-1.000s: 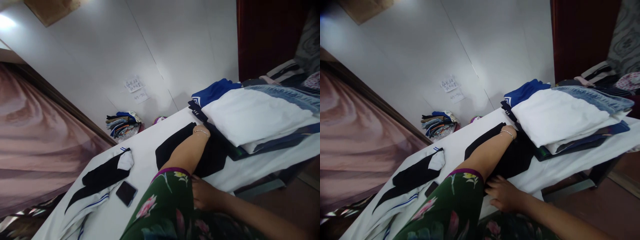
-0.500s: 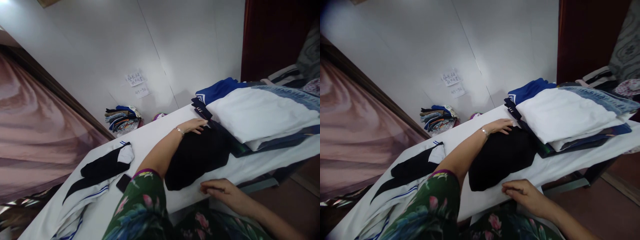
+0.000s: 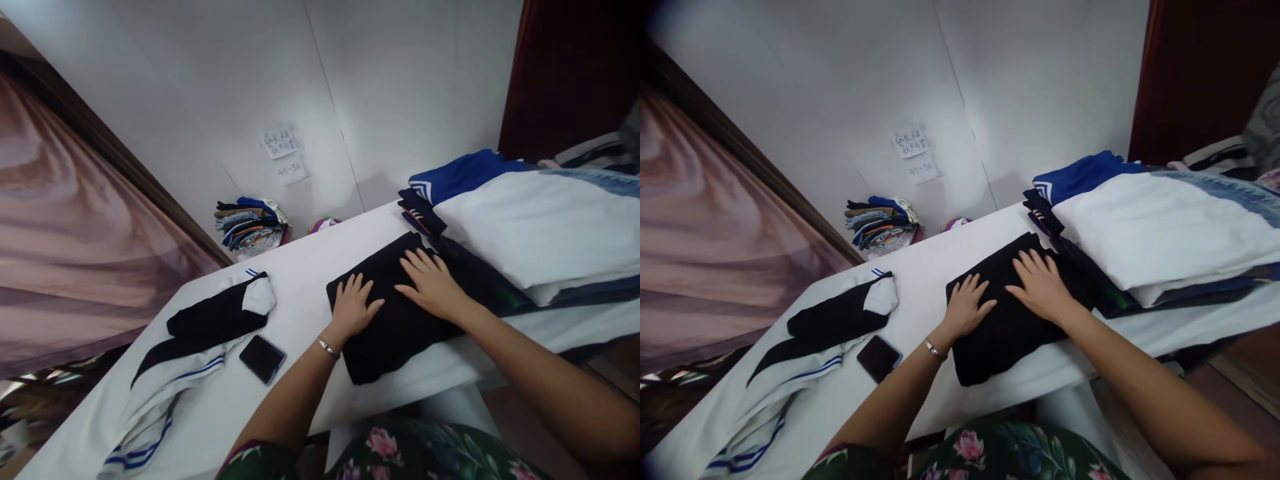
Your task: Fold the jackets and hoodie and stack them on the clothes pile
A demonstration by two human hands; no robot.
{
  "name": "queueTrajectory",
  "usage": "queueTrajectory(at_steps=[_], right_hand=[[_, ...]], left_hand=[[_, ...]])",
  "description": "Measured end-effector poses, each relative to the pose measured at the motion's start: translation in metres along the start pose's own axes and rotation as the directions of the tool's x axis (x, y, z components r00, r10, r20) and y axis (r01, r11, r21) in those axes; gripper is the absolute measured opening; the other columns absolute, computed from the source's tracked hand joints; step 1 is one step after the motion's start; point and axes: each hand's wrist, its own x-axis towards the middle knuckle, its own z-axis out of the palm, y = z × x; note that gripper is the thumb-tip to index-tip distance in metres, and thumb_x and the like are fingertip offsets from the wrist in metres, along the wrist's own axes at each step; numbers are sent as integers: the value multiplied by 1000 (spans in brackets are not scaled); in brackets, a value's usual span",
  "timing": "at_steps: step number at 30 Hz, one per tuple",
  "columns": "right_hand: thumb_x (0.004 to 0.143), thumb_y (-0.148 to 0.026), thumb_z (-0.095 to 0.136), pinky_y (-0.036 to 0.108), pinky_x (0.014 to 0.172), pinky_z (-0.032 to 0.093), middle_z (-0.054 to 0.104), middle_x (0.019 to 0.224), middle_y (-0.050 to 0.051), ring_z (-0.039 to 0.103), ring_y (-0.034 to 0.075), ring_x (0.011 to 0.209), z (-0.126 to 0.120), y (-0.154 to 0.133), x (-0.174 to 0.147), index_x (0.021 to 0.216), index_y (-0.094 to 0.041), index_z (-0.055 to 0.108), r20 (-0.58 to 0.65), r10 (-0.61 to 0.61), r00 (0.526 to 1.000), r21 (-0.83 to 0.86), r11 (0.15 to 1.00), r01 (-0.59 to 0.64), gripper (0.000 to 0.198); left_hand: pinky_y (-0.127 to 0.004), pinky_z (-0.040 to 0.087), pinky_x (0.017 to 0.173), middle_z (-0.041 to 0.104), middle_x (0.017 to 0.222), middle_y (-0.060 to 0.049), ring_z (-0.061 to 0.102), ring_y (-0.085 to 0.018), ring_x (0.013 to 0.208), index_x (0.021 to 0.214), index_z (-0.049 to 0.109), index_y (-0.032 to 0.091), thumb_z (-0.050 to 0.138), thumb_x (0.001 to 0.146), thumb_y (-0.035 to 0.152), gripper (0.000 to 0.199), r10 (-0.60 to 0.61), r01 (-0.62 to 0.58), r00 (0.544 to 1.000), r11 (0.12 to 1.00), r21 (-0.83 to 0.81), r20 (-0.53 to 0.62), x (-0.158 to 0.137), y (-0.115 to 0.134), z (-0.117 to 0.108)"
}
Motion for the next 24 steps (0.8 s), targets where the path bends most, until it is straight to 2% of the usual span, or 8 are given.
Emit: queueTrajectory(at_steps=[2,3,7,11,14,16,20,24], right_hand=[[90,-56,39,59,109,27,39,149,16,29,36,140,26,22,-9,140,-12,47,189,186,964,-119,979,-165,67],[91,-58,35,58,109,27,36,151,14,27,35,140,36,29,-16,142,-13,45,197,229,953,-168,966,-197,69],[92,-60,24,55,111,25,31,154,10,24,31,142,52,38,-37,145,-15,41,152,265,952,-259,940,-221,71],[90,-62,26,55,110,27,34,152,12,27,32,141,43,35,-31,144,-15,42,207,277,938,-259,940,-220,74],[90,-63,28,57,110,24,31,153,15,24,33,142,25,26,-2,145,-15,40,148,215,965,-238,955,-176,74],[91,-60,28,55,112,21,26,155,14,18,31,144,13,15,29,146,-16,36,49,74,996,-197,978,-63,71],[93,-55,31,54,113,17,25,157,11,15,30,145,10,10,92,147,-22,34,-3,-148,989,-122,982,146,63],[91,-55,35,55,108,24,61,128,14,46,33,128,42,50,109,124,-19,61,205,20,979,-164,986,14,55]], left_hand=[[-54,20,114,35,152,-11,24,-29,143,140,45,23,37,91,62,63,32,-32,999,999,26,1,2,5,3],[-54,20,114,36,152,-10,24,-29,143,140,45,23,36,91,62,63,48,-48,999,998,31,-2,2,6,4],[-54,21,114,36,151,-9,24,-29,143,141,43,24,35,91,63,64,74,-74,997,997,13,-12,2,6,4],[-55,17,115,35,152,-10,21,-30,143,142,43,23,34,91,62,64,70,-72,997,997,-42,-27,-2,5,7],[-56,12,116,33,153,-11,19,-32,144,141,44,23,38,91,60,63,62,-67,997,991,-114,-48,-3,6,10],[-57,9,116,33,153,-12,17,-35,144,140,45,22,43,90,57,62,60,-71,996,980,-185,-65,-3,7,12],[-59,6,116,34,152,-14,17,-37,144,139,48,20,46,89,55,61,58,-79,995,957,-279,-85,-3,8,14],[-59,7,116,36,151,-14,20,-36,143,139,47,20,44,89,56,61,60,-84,993,963,-256,-98,-5,8,13]])
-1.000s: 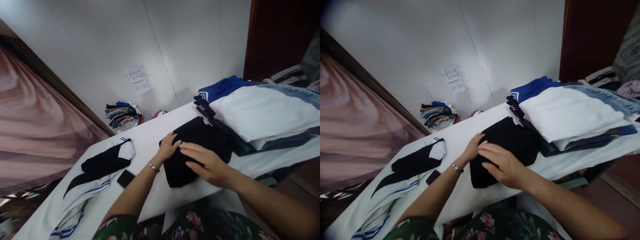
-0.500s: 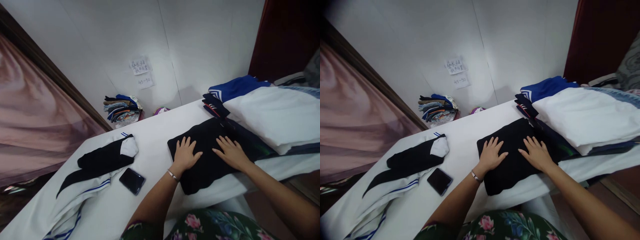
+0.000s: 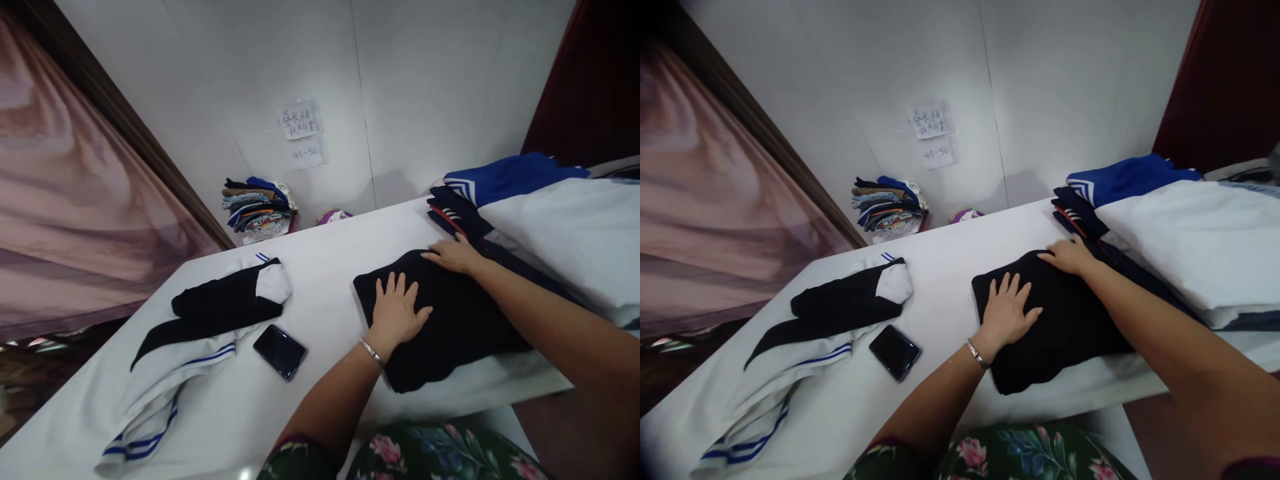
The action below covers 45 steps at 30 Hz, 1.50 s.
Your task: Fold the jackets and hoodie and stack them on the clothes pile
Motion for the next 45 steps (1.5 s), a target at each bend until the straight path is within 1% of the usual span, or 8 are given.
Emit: queueTrajectory(at_steps=[8,13,18,25,31,38,42,45], right_hand=[[91,-59,29,43,101,35,65,120,11,55,27,116,44,34,-10,109,-17,67,1,110,994,73,991,-109,59],[92,-58,27,51,107,23,65,122,11,53,28,118,40,28,-12,112,-18,65,-61,112,992,49,993,-109,58],[91,-56,28,49,112,12,69,112,10,57,26,112,26,25,-18,112,-18,66,-232,-31,972,-82,997,12,57],[94,-56,21,41,92,39,73,85,13,66,27,89,-10,20,-3,90,-16,72,-70,62,996,-192,978,-75,65],[92,-62,23,36,72,45,72,96,15,66,29,93,-7,8,7,98,-18,71,71,202,977,-159,969,-189,65],[95,-57,21,44,79,47,70,97,20,66,32,95,20,-11,5,101,-14,70,101,198,975,-130,974,-184,66],[95,-54,25,46,97,41,60,129,16,53,31,121,9,-9,22,125,-17,61,96,79,992,-62,995,-74,60],[94,-56,27,36,104,38,52,140,8,46,24,129,3,-11,42,136,-20,52,147,-54,988,16,999,52,61]], left_hand=[[-51,10,118,50,142,-8,32,-28,138,131,54,23,46,91,50,48,-11,3,997,995,-102,-79,-6,0,-3],[-43,19,117,50,142,-7,36,-23,136,123,58,22,45,93,40,37,-363,254,896,892,-374,-256,-15,-33,-1],[-41,36,107,49,141,-15,44,-27,132,129,50,16,49,89,51,53,-702,503,708,425,-753,76,-11,-77,-3],[-32,54,74,71,89,-10,67,-21,79,93,63,14,71,75,39,32,-573,420,715,-107,-901,401,17,-76,-8],[-29,54,72,69,81,-3,64,-15,72,91,63,16,73,66,17,27,-719,256,688,106,-961,104,31,-90,-5],[-32,54,71,68,69,-4,65,-17,67,77,64,14,76,64,20,19,-705,407,669,80,-910,237,30,-119,4],[-36,52,86,70,103,-12,66,-25,96,99,64,14,75,70,28,34,-717,450,660,138,-882,224,28,-118,-4],[-41,37,107,49,140,-20,45,-30,131,128,51,11,70,77,38,61,-745,503,664,386,-773,60,23,-104,-19]])
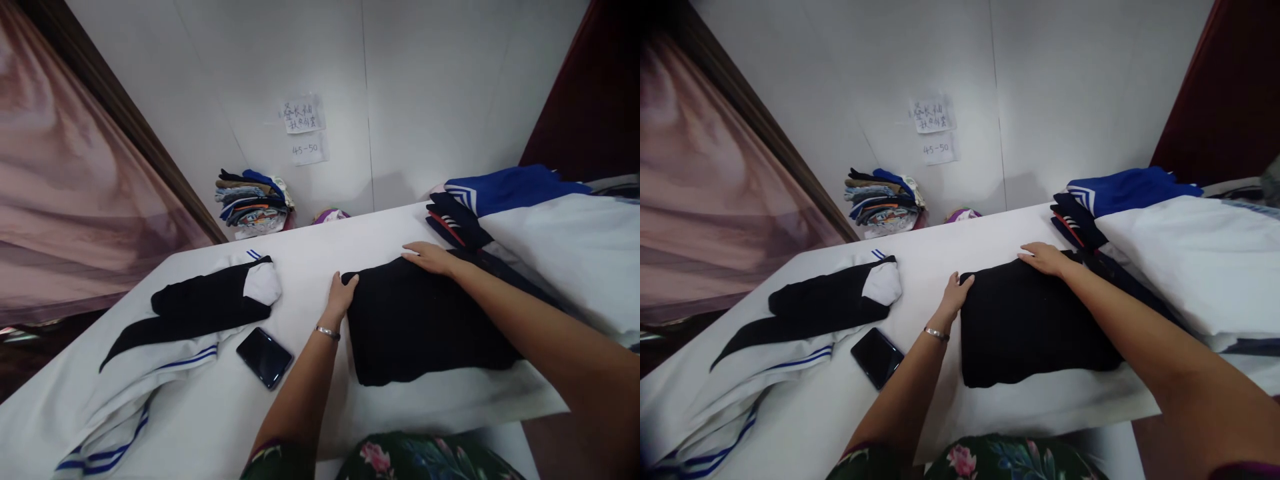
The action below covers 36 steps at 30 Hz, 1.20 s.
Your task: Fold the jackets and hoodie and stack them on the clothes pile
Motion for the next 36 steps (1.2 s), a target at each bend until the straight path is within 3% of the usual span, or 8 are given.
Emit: queueTrajectory(at_steps=[4,8,12,15,19,23,28,36], right_hand=[[91,-64,28,36,91,46,69,116,10,62,27,109,-2,-4,14,114,-20,69,114,-65,991,37,997,61,65],[89,-70,23,37,81,48,73,99,13,66,29,95,1,-4,9,99,-20,74,143,-31,989,20,999,28,72],[89,-69,25,40,87,46,68,115,13,62,31,107,7,1,9,118,-20,66,142,22,990,7,1000,-23,71],[89,-68,26,40,93,44,64,124,13,56,31,117,9,4,15,127,-19,61,114,-62,991,6,998,62,72],[88,-72,19,39,86,47,70,109,15,63,31,103,5,0,15,107,-17,71,249,-73,966,31,997,68,79],[83,-78,19,42,82,47,71,101,17,65,34,97,-2,-1,8,95,-17,74,248,-1,969,-22,1000,7,83],[80,-81,24,39,84,48,73,92,17,68,30,88,9,10,15,81,-14,76,499,18,866,143,984,-103,85],[86,-74,21,39,83,46,71,106,13,63,31,102,33,17,15,103,-20,73,262,-22,965,70,998,4,77]], left_hand=[[-49,16,117,30,153,-17,23,-32,143,137,45,15,55,86,49,62,394,-414,908,793,447,142,-44,18,5],[-57,11,116,35,152,-11,25,-32,142,138,46,23,48,88,54,59,457,-595,803,591,545,382,-82,12,19],[-56,14,116,35,152,-9,26,-31,141,142,42,24,42,91,54,59,460,-607,791,518,602,403,-89,0,24],[-57,16,115,36,151,-10,28,-31,140,141,42,22,42,91,54,60,457,-604,791,482,635,406,-87,0,24],[-57,18,115,38,150,-9,29,-30,139,140,43,21,43,91,52,58,479,-592,792,450,669,379,-89,1,24],[-57,19,115,41,149,-8,31,-29,138,139,44,21,45,90,53,58,480,-591,792,443,675,379,-91,-1,23],[-58,19,114,43,148,-8,32,-29,138,138,45,21,46,90,53,58,485,-609,779,433,665,398,-86,-4,25],[-56,19,114,43,148,-9,33,-28,138,138,45,19,47,91,51,57,480,-621,774,446,645,414,-81,-1,28]])
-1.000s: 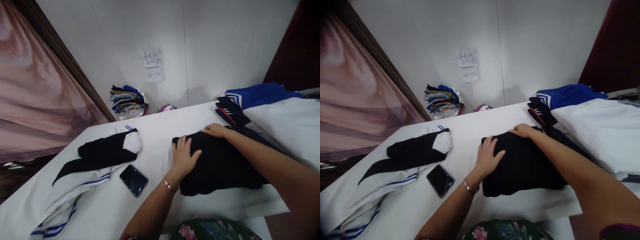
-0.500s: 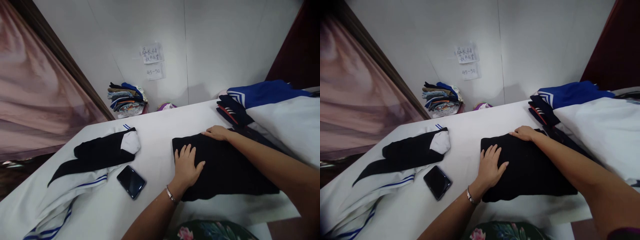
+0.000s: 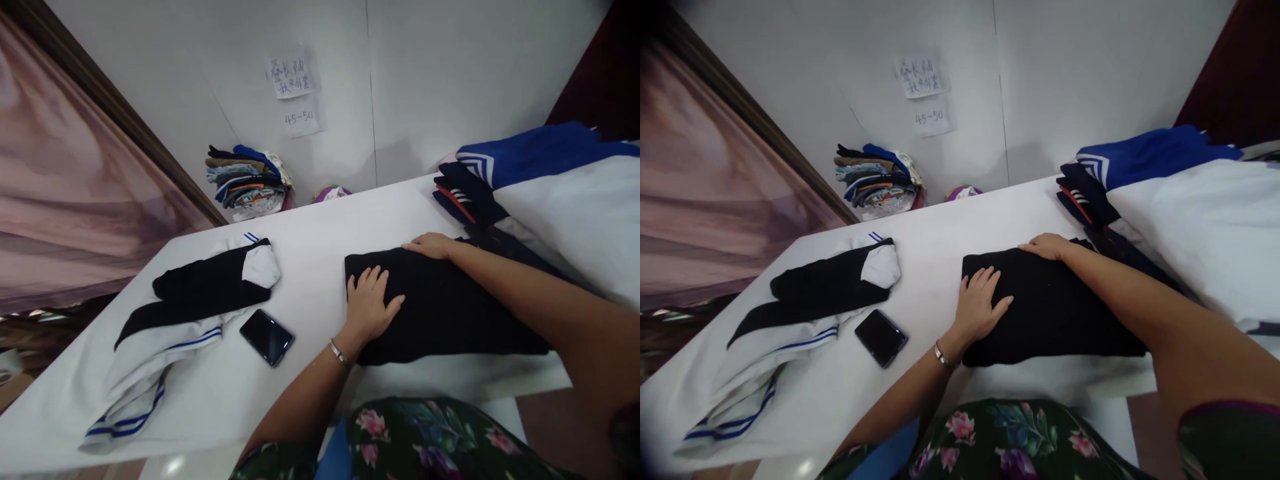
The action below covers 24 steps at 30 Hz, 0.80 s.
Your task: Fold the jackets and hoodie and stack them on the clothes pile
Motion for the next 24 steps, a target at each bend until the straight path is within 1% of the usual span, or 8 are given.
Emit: queueTrajectory(at_steps=[4,7,10,13,16,19,21,24], right_hand=[[89,-68,22,39,78,46,71,100,15,64,30,97,-3,-3,-8,98,-18,72,-127,-21,992,-103,995,7,72],[92,-59,25,40,81,46,70,102,14,62,30,99,-14,-8,-16,99,-16,72,-228,-84,970,-101,993,62,64],[93,-50,30,38,85,46,69,108,12,62,27,101,-30,-17,-40,103,-16,71,-412,-94,906,65,989,132,54],[90,-48,40,37,86,48,71,105,9,64,24,98,-41,-29,-89,103,-18,71,-543,-114,832,192,948,255,45],[89,-49,47,37,90,50,70,109,6,64,23,102,-33,-38,-152,109,-22,69,-525,-186,830,240,904,354,40],[86,-53,54,45,102,42,62,128,6,55,26,120,-5,-36,-205,128,-26,59,-435,-327,839,103,907,408,50],[82,-54,59,53,109,31,50,142,7,44,29,131,18,-29,-226,141,-29,44,-357,-386,851,-35,916,400,66],[82,-46,59,60,110,23,35,153,8,35,32,138,46,-11,-238,148,-31,31,-339,-341,877,-188,938,292,74]], left_hand=[[-55,19,114,41,149,-8,33,-26,139,137,46,23,49,91,50,54,2,6,998,992,-128,59,5,-4,-7],[-52,20,115,40,150,-7,30,-24,141,138,45,25,47,93,48,50,-14,24,999,966,-259,41,-1,-6,-18],[-51,19,116,37,151,-7,26,-23,143,139,44,26,48,93,48,52,29,-30,1000,958,-285,-8,-23,-3,-30],[-55,16,116,32,154,-10,21,-28,144,141,41,25,58,85,53,65,122,-118,993,974,-192,9,-54,-2,-35],[-58,18,114,25,156,-13,17,-32,145,144,36,23,67,78,51,78,146,-143,989,986,-84,24,-79,-5,-27],[-56,25,114,23,156,-15,16,-31,145,145,33,20,69,80,36,75,122,-123,992,992,-38,-18,-91,-10,-11],[-52,28,114,24,156,-16,17,-30,145,144,33,18,68,80,27,73,123,-125,991,992,-31,-61,-92,-13,-2],[-51,30,114,28,154,-16,20,-30,144,142,36,17,69,76,20,74,136,-138,985,990,-11,-111,-89,-15,5]])
